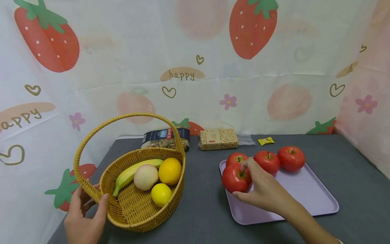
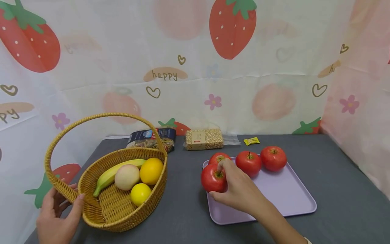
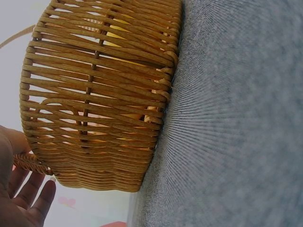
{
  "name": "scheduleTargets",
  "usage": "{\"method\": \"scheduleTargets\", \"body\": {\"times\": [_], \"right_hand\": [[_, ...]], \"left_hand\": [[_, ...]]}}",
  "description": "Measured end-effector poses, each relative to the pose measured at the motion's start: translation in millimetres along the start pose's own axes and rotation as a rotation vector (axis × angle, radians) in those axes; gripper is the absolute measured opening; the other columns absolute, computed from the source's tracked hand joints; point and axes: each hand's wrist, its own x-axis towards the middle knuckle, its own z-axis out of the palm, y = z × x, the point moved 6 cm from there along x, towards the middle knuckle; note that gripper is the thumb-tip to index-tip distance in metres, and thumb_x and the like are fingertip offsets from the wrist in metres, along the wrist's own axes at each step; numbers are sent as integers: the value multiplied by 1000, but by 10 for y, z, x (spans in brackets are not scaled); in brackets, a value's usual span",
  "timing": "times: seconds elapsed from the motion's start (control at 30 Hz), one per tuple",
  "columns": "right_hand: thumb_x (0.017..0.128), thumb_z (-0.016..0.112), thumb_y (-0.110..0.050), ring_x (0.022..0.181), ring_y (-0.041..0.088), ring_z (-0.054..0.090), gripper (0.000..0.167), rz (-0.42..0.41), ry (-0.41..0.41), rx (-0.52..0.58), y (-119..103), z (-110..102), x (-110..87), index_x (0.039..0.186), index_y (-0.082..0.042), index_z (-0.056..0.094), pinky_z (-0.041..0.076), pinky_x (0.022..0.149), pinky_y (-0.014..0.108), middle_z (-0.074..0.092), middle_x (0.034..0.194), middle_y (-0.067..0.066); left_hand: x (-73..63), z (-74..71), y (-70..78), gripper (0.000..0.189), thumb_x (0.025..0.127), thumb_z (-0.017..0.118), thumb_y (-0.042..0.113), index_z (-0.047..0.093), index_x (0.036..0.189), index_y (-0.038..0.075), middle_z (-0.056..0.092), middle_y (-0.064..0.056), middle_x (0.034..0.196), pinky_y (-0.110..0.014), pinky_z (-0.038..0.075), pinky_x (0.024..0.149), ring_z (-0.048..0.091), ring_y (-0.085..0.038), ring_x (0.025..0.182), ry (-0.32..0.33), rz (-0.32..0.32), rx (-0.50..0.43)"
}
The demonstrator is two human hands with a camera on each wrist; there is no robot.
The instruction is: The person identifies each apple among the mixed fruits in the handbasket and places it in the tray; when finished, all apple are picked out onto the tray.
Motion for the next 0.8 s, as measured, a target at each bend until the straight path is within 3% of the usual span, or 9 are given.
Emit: {"method": "scheduleTargets", "body": {"times": [0.23,0.53,0.8], "right_hand": [[66,92,-15,85,8,53,59,7,-54,-58,125,7,-135,104,-15,47,52,71,26,48,94,-7],[67,91,-16,87,11,51,57,56,-129,-82,258,112,-152,101,-17,46,51,71,27,47,92,-6],[69,91,-20,87,11,51,56,40,-110,-104,280,127,-140,104,-16,47,51,74,30,47,93,-7]], "left_hand": [[2,-2,-4,60,88,76,6,52,143,5,65,-11,118,-4,42,78,50,9,97,0,-13,8],[-3,8,-28,59,88,76,8,52,143,6,65,-12,118,-5,42,77,51,8,97,-1,-31,0],[-3,0,-29,59,89,76,10,52,143,7,65,-12,119,-6,42,77,51,6,98,-1,-49,11]]}}
